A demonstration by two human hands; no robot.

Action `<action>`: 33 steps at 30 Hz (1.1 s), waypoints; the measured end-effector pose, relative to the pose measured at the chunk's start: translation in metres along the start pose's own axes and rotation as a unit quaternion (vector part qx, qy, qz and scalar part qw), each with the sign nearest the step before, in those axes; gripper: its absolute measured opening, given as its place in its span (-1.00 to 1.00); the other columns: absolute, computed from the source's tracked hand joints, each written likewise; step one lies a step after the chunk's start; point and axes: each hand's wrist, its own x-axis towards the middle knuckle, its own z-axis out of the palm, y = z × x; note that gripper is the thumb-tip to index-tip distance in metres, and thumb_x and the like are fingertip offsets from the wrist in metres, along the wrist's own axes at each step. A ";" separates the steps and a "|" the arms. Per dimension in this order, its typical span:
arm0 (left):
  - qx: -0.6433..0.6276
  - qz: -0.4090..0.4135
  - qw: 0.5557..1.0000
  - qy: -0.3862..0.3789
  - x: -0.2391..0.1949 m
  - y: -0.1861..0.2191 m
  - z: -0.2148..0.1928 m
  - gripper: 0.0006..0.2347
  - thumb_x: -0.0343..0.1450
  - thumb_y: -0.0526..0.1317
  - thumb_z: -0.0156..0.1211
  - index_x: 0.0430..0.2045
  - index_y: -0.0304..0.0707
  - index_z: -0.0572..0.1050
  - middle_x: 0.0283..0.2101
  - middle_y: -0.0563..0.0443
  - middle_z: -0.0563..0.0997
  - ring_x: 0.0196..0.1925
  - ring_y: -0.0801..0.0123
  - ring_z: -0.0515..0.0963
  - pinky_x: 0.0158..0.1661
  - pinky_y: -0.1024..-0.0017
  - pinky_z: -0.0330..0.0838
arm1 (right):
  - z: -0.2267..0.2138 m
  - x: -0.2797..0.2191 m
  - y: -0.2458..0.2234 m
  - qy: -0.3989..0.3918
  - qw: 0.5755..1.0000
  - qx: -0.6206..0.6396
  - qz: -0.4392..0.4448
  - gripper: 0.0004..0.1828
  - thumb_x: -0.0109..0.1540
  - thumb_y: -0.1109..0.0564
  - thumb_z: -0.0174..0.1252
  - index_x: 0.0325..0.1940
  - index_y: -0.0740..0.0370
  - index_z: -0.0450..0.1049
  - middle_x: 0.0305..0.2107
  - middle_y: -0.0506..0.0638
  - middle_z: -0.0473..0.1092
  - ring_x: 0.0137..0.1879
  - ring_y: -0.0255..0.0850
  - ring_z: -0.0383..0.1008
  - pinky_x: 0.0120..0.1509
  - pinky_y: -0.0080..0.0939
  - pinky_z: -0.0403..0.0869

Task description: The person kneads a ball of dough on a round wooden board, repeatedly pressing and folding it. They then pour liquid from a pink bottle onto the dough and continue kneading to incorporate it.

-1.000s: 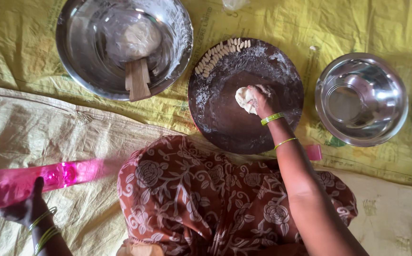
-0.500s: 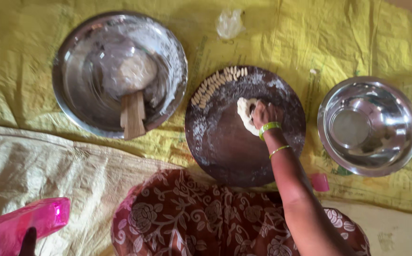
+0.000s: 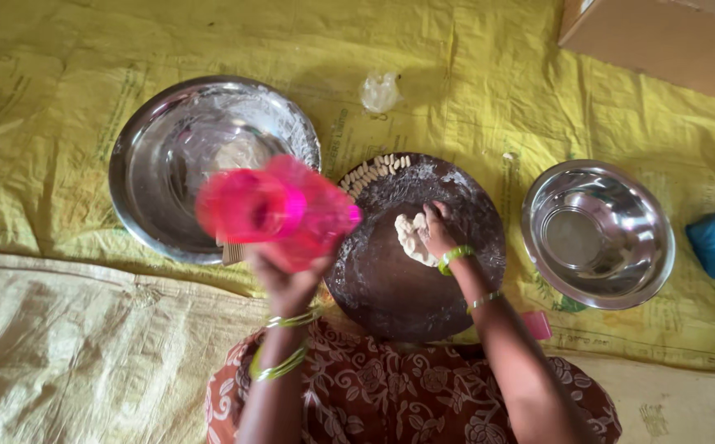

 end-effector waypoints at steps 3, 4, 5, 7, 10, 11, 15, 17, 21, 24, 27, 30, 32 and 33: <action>-0.002 0.029 1.000 0.001 -0.005 -0.012 0.030 -0.37 0.22 -0.26 0.56 0.16 -0.29 0.32 0.14 -0.11 0.50 0.16 0.15 0.58 0.16 0.25 0.59 | -0.003 -0.021 0.003 0.093 0.985 0.137 0.038 -0.65 0.18 0.27 0.12 0.03 0.03 0.52 0.01 -0.03 0.51 0.06 -0.03 0.58 0.07 -0.05 0.54; 0.069 0.038 0.997 0.023 -0.014 -0.012 0.033 -0.38 0.22 -0.27 0.55 0.15 -0.29 0.33 0.14 -0.11 0.50 0.15 0.15 0.58 0.16 0.25 0.59 | -0.004 -0.035 0.005 0.113 0.983 0.143 0.005 -0.72 0.21 0.31 0.14 -0.06 0.03 0.55 -0.09 -0.03 0.53 0.01 -0.03 0.60 0.06 -0.07 0.55; 0.144 0.046 0.988 0.038 -0.017 -0.015 0.037 -0.36 0.20 -0.28 0.56 0.15 -0.32 0.33 0.14 -0.15 0.53 0.17 0.10 0.59 0.21 0.24 0.53 | -0.005 -0.042 0.008 0.132 0.980 0.149 -0.027 -0.76 0.25 0.35 0.15 -0.16 0.04 0.58 -0.19 -0.03 0.55 -0.03 -0.04 0.61 0.05 -0.10 0.55; 0.226 0.003 0.974 0.031 -0.020 -0.020 0.041 -0.31 0.10 -0.22 0.62 0.10 -0.32 0.35 0.04 -0.16 0.57 0.06 0.12 0.64 0.07 0.25 0.59 | -0.008 -0.048 0.011 0.052 0.988 0.144 -0.025 -0.78 0.21 0.32 0.15 -0.19 0.05 0.61 -0.19 0.01 0.57 -0.07 0.00 0.61 0.01 -0.05 0.55; 0.286 0.000 0.958 0.006 -0.016 -0.021 0.037 -0.26 0.03 -0.22 0.62 0.10 -0.37 0.34 -0.03 -0.19 0.59 -0.01 0.12 0.66 0.00 0.25 0.59 | -0.009 -0.030 0.003 0.000 0.990 0.129 -0.057 -0.79 0.16 0.29 0.18 -0.15 0.11 0.58 -0.07 0.08 0.53 -0.02 0.07 0.57 0.03 0.01 0.54; 0.296 0.006 0.955 -0.005 -0.015 -0.020 0.035 -0.24 0.03 -0.23 0.60 0.12 -0.39 0.34 -0.04 -0.20 0.58 -0.02 0.11 0.65 -0.01 0.25 0.58 | -0.009 -0.024 -0.002 -0.008 0.990 0.123 -0.072 -0.77 0.15 0.28 0.19 -0.12 0.13 0.56 -0.01 0.11 0.52 0.02 0.09 0.56 0.05 0.02 0.53; 0.215 -0.022 0.976 0.013 -0.016 -0.019 0.029 -0.30 0.09 -0.19 0.65 0.10 -0.35 0.37 0.01 -0.14 0.61 0.03 0.19 0.66 0.07 0.30 0.61 | -0.011 -0.009 -0.006 -0.029 0.993 0.040 -0.110 -0.50 0.09 0.08 0.36 0.09 0.19 0.47 0.06 0.15 0.42 0.14 0.21 0.42 0.16 0.12 0.45; 0.181 -0.033 0.983 0.024 -0.015 -0.015 0.024 -0.30 0.14 -0.21 0.62 0.15 -0.38 0.36 0.07 -0.17 0.59 0.09 0.16 0.63 0.14 0.29 0.56 | -0.007 -0.006 -0.008 -0.058 0.992 0.007 -0.110 -0.39 0.09 0.13 0.31 0.23 0.13 0.41 0.18 0.11 0.36 0.25 0.23 0.38 0.28 0.12 0.44; 0.173 -0.050 0.983 0.019 -0.014 -0.007 0.020 -0.30 0.17 -0.19 0.61 0.17 -0.38 0.33 0.10 -0.12 0.58 0.12 0.25 0.64 0.16 0.34 0.59 | -0.002 -0.017 0.000 -0.192 0.975 -0.072 -0.091 -0.23 0.10 0.19 0.25 0.39 0.11 0.21 0.33 0.11 0.22 0.33 0.37 0.27 0.28 0.15 0.42; 0.215 -0.038 0.976 0.021 -0.006 -0.001 0.017 -0.26 0.14 -0.19 0.62 0.17 -0.39 0.30 0.09 -0.12 0.58 0.11 0.26 0.64 0.14 0.35 0.59 | 0.003 -0.003 0.006 -0.271 0.951 -0.108 -0.098 -0.15 0.12 0.18 0.25 0.46 0.14 0.07 0.40 0.14 0.12 0.39 0.38 0.21 0.27 0.16 0.41; 0.219 -0.050 0.974 0.023 -0.007 0.001 0.014 -0.27 0.13 -0.21 0.62 0.17 -0.38 0.32 0.08 -0.13 0.59 0.08 0.25 0.65 0.11 0.35 0.60 | 0.009 0.012 -0.001 -0.269 0.940 -0.137 -0.156 -0.08 0.08 0.12 0.29 0.45 0.23 0.03 0.37 0.24 0.09 0.40 0.35 0.17 0.33 0.22 0.34; 0.159 -0.071 0.984 0.030 -0.018 -0.002 0.016 -0.28 0.15 -0.22 0.62 0.18 -0.38 0.31 0.09 -0.13 0.58 0.10 0.24 0.65 0.14 0.34 0.60 | 0.001 0.015 -0.013 -0.243 0.930 -0.159 -0.223 0.03 0.00 -0.04 0.37 0.39 0.39 0.02 0.26 0.33 0.14 0.42 0.30 0.14 0.43 0.36 0.21; 0.141 -0.065 0.988 0.024 -0.019 -0.002 0.018 -0.26 0.14 -0.22 0.62 0.18 -0.38 0.29 0.09 -0.12 0.59 0.12 0.25 0.65 0.18 0.34 0.60 | -0.007 0.020 -0.027 -0.310 0.920 -0.184 -0.156 0.14 -0.06 -0.08 0.41 0.42 0.37 -0.03 0.30 0.28 0.12 0.44 0.23 0.09 0.49 0.31 0.13; 0.163 -0.054 0.985 0.023 -0.021 0.001 0.019 -0.27 0.13 -0.22 0.63 0.17 -0.38 0.31 0.07 -0.13 0.60 0.10 0.26 0.66 0.16 0.35 0.60 | -0.012 0.015 -0.035 -0.296 0.939 -0.151 -0.082 0.02 -0.01 0.00 0.35 0.42 0.32 0.03 0.32 0.24 0.14 0.45 0.22 0.11 0.49 0.25 0.18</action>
